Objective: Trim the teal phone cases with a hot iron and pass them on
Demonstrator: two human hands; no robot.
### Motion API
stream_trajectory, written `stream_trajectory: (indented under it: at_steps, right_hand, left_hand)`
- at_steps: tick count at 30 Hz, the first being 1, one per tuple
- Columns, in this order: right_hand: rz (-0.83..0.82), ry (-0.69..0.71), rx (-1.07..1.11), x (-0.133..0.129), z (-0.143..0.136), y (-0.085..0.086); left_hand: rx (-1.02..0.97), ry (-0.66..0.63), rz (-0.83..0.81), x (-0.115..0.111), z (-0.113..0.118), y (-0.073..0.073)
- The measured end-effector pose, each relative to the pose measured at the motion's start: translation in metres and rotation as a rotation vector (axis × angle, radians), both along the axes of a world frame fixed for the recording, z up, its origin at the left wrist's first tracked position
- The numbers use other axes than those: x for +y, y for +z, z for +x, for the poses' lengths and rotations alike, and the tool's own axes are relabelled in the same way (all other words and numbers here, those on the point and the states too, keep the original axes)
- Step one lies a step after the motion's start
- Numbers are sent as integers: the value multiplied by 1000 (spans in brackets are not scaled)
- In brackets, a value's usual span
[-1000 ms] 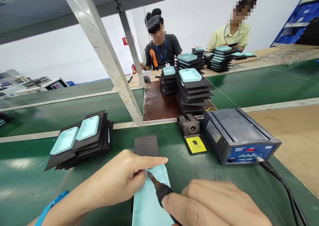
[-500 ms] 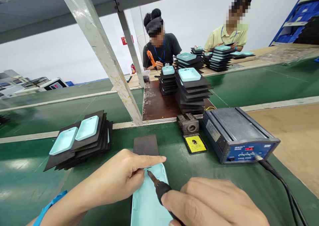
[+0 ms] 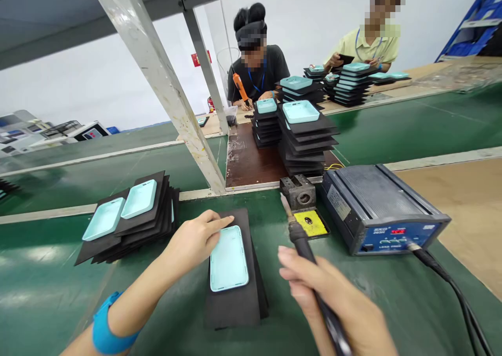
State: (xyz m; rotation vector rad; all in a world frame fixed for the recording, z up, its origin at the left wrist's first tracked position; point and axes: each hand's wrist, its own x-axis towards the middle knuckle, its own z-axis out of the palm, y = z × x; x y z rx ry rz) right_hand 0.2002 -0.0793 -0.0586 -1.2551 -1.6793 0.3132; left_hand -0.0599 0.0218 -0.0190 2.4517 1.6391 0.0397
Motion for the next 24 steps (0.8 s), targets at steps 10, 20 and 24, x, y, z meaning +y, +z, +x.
stream_trajectory:
  at_steps: [10, 20, 24]
  right_hand:
    - [-65, 88, -54, 29, -62, -39]
    - [228, 28, 113, 28, -45, -24]
    - [336, -1, 174, 28, -33, -28]
  left_hand:
    - [-825, 555, -315, -57, -11, -49]
    - [-1260, 377, -444, -25, 29, 6]
    - [-991, 253, -225, 65, 50, 21]
